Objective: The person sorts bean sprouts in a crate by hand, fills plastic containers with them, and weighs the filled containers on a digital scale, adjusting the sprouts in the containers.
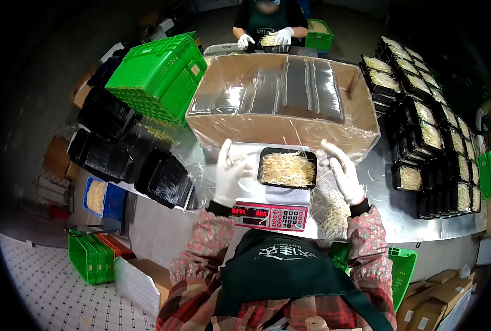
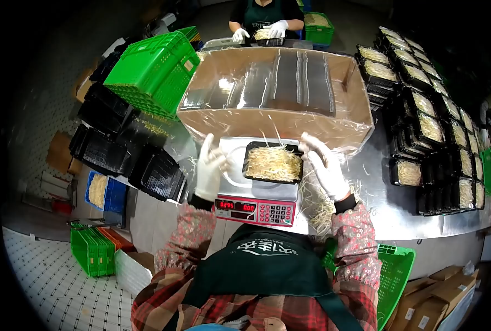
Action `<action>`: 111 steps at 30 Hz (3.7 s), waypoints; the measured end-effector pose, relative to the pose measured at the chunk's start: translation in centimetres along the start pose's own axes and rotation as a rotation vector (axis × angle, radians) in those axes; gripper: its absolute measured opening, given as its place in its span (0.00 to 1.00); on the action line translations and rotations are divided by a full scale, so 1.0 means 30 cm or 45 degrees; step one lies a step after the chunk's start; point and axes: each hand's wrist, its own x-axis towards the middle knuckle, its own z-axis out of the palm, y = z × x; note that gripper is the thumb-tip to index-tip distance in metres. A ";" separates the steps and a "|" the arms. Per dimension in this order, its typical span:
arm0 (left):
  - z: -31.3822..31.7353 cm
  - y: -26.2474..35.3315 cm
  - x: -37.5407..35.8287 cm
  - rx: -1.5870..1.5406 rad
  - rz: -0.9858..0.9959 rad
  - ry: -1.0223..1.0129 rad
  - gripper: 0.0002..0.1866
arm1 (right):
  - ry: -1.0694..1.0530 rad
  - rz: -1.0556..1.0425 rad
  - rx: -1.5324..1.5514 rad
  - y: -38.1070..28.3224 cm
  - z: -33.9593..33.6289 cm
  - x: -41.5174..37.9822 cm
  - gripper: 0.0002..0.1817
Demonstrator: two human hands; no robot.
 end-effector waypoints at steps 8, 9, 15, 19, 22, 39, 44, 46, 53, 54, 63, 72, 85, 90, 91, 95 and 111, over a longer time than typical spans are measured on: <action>0.016 -0.192 -0.002 1.083 0.189 -0.128 0.19 | 0.068 -0.062 -0.857 0.220 0.057 -0.023 0.21; 0.019 -0.219 0.052 1.152 0.344 -0.077 0.15 | 0.095 -0.020 -0.897 0.239 0.049 0.010 0.20; 0.021 -0.261 0.219 2.061 0.609 0.002 0.17 | 0.050 0.300 -1.314 0.308 0.065 0.162 0.22; -0.140 -0.443 0.270 1.375 0.295 -0.133 0.19 | 0.224 0.125 -0.837 0.504 0.050 0.130 0.22; -0.093 -0.359 0.243 0.891 -0.249 -0.152 0.18 | 0.239 0.378 0.093 0.569 0.047 0.128 0.13; -0.065 -0.203 -0.046 0.126 -0.757 -0.160 0.11 | -0.113 0.900 0.563 0.325 0.044 -0.128 0.16; -0.110 -0.348 -0.030 -0.140 -0.596 -0.006 0.05 | 0.232 0.722 0.841 0.409 0.106 -0.119 0.09; -0.057 -0.327 -0.028 -0.071 -0.576 0.099 0.05 | 0.307 0.709 0.840 0.406 0.118 -0.109 0.10; -0.032 -0.302 -0.125 -0.108 -0.836 -0.100 0.20 | 0.114 0.141 -1.159 0.188 0.053 0.049 0.26; 0.003 -0.310 -0.147 -0.159 -0.870 -0.158 0.23 | 0.098 0.198 -1.128 0.102 0.101 0.097 0.25; 0.154 -0.424 -0.104 -0.167 -0.841 -0.052 0.18 | -0.213 -0.151 -1.464 0.281 0.404 0.275 0.39; 0.101 -0.359 -0.091 0.463 -0.692 -0.105 0.19 | -0.070 0.402 -0.188 0.401 0.017 0.075 0.21; 0.094 -0.409 0.204 2.425 0.105 -0.157 0.43 | 1.988 -0.078 0.322 0.610 -0.941 -0.417 0.11; 0.521 -0.549 -0.001 1.690 0.234 -0.972 0.39 | 2.159 0.352 0.336 0.731 -1.222 -0.377 0.20; 0.532 -0.624 -0.039 1.365 0.277 -1.161 0.38 | 2.148 0.397 0.356 0.692 -1.210 -0.364 0.24; 0.603 -0.480 -0.152 1.113 0.474 -1.409 0.31 | 2.053 0.377 0.540 0.682 -1.164 -0.405 0.27; -0.840 0.246 -0.065 2.042 -0.422 0.671 0.48 | 1.109 0.511 0.524 0.853 -0.743 -0.462 0.23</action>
